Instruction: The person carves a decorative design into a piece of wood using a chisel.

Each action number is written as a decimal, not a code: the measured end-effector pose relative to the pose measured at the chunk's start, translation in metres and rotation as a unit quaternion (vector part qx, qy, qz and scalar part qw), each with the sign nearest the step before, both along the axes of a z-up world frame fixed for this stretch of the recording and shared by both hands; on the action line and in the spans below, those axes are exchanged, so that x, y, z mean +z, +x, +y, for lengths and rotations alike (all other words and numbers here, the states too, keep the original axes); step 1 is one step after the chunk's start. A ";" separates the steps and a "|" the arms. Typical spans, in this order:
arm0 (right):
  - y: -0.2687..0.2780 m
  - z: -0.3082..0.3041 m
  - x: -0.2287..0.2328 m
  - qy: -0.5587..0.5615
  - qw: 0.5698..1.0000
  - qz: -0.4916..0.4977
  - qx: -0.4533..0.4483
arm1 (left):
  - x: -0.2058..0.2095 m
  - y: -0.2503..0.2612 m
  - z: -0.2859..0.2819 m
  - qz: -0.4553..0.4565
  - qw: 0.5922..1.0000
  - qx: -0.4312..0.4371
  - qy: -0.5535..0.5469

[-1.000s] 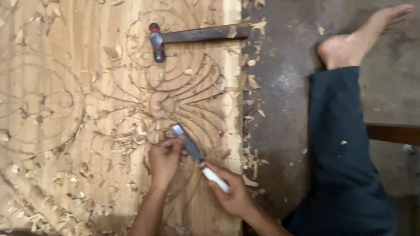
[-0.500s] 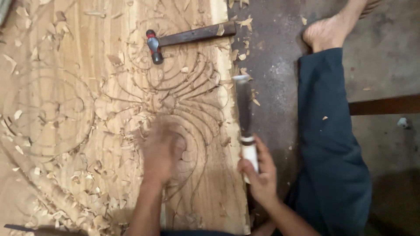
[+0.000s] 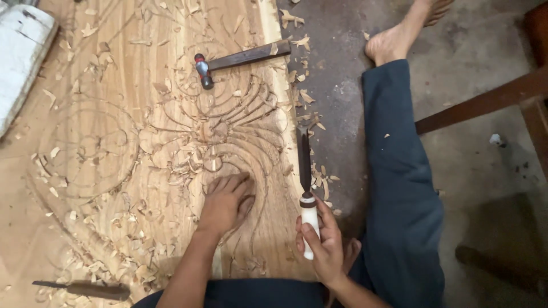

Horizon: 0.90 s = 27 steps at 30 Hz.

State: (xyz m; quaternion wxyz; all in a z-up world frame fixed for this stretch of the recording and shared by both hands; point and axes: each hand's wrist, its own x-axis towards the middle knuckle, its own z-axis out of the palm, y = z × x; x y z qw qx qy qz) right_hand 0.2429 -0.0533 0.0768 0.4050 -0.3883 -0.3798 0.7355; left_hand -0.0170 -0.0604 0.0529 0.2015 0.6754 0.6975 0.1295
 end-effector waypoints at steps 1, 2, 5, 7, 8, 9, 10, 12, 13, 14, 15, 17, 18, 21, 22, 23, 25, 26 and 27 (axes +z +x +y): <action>0.000 -0.001 0.000 0.002 1.000 0.003 -0.002 | 0.006 0.000 0.002 0.003 1.000 -0.002 0.002; 0.001 -0.003 0.000 -0.006 1.000 0.001 0.000 | 0.010 0.000 0.006 0.006 1.000 -0.007 -0.001; 0.004 -0.008 -0.010 -0.022 1.000 -0.013 0.000 | 0.012 -0.004 0.012 0.005 0.999 -0.036 0.003; 0.003 -0.013 -0.016 -0.030 0.999 -0.021 -0.002 | 0.008 -0.012 0.016 0.004 0.998 -0.060 0.009; 0.001 -0.013 -0.017 -0.028 0.999 -0.019 0.008 | 0.004 -0.016 0.021 0.014 0.994 -0.109 0.016; 0.000 -0.014 -0.018 -0.026 0.999 -0.017 0.018 | 0.000 -0.020 0.025 0.025 0.987 -0.158 0.022; 0.000 -0.015 -0.018 -0.025 0.999 -0.017 0.017 | 0.004 -0.022 0.032 0.025 0.987 -0.159 0.023; -0.002 -0.017 -0.020 -0.026 0.997 -0.062 0.022 | 0.011 -0.026 0.045 0.076 0.954 -0.283 0.055; -0.001 -0.016 -0.021 -0.026 0.998 -0.061 0.022 | 0.007 -0.029 0.049 0.077 0.954 -0.284 0.054; -0.001 -0.017 -0.022 -0.024 0.998 -0.048 0.024 | 0.002 -0.033 0.051 0.100 0.940 -0.323 0.055; 0.000 -0.017 -0.023 -0.021 0.999 -0.034 0.026 | -0.004 -0.036 0.054 0.123 0.923 -0.361 0.055; 0.000 -0.014 -0.019 -0.025 0.999 -0.036 0.026 | -0.006 -0.042 0.058 0.135 0.900 -0.403 0.095; 0.001 -0.013 -0.017 -0.027 0.998 -0.039 0.030 | -0.008 -0.044 0.059 0.146 0.876 -0.439 0.137; 0.002 -0.012 -0.022 -0.016 0.999 -0.040 0.023 | -0.005 -0.043 0.059 0.175 0.862 -0.465 0.103; 0.001 -0.011 -0.021 -0.017 0.999 -0.040 0.022 | -0.009 -0.043 0.058 0.173 0.862 -0.466 0.103; 0.000 -0.009 -0.021 -0.022 0.999 -0.035 0.026 | -0.013 -0.043 0.057 0.178 0.860 -0.467 0.106; 0.000 -0.010 -0.021 -0.030 0.999 -0.032 0.032 | -0.017 -0.041 0.053 0.178 0.859 -0.467 0.109; -0.001 -0.010 -0.020 -0.029 0.998 -0.037 0.031 | -0.015 -0.041 0.051 0.167 0.863 -0.450 0.156; -0.002 -0.010 -0.019 -0.029 0.998 -0.042 0.030 | -0.014 -0.041 0.049 0.156 0.865 -0.432 0.203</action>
